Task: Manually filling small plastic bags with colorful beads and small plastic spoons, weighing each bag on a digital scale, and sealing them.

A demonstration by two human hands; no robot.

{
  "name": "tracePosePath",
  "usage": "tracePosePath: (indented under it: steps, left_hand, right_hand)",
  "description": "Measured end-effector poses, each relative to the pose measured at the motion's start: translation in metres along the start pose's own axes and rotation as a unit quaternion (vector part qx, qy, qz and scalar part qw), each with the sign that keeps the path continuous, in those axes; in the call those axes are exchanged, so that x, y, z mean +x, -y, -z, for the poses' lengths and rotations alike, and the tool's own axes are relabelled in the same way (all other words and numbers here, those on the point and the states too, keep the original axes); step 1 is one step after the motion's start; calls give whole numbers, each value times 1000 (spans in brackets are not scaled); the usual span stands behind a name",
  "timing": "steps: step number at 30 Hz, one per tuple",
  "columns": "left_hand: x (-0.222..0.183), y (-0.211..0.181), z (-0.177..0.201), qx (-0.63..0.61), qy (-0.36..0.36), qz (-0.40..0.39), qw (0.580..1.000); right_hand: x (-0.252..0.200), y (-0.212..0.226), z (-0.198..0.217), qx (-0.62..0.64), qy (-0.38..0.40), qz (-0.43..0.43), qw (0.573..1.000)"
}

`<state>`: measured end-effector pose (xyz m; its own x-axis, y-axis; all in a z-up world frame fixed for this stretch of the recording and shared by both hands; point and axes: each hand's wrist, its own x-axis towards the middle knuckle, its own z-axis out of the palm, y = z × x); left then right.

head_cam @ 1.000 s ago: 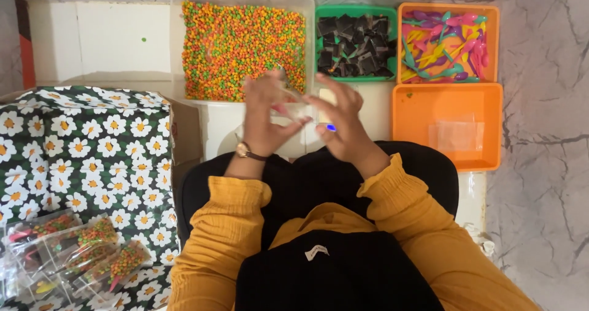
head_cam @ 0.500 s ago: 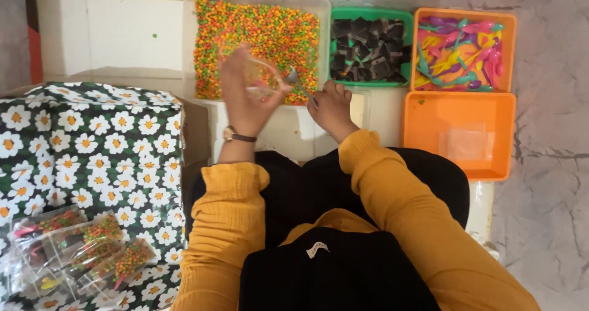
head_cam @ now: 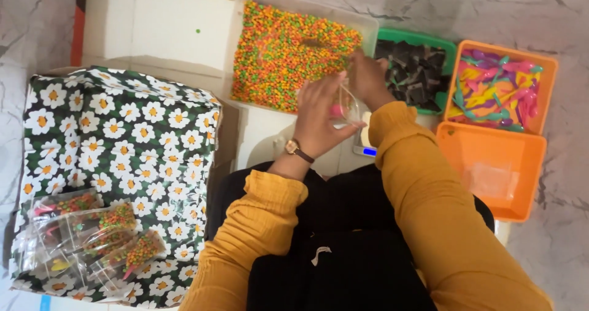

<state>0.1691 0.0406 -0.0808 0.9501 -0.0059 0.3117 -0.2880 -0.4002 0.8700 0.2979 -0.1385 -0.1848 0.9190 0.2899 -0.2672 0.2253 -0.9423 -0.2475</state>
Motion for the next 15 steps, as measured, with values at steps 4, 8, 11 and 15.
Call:
tracePosePath:
  steps: [4,8,11,15]
  left_hand:
    - [0,-2,-1,-1,-8,15,1000]
    - [1,-4,1,-17,7,29,999]
    - [0,-2,-2,-15,3,34,999]
    - [0,-5,-3,-19,-8,37,999]
  right_hand:
    - [40,-29,-38,70,-63,-5,996]
    - [81,-32,-82,66,-75,17,995]
    - [100,-12,-102,63,-25,10,998]
    - [108,47,-86,122,24,16,992]
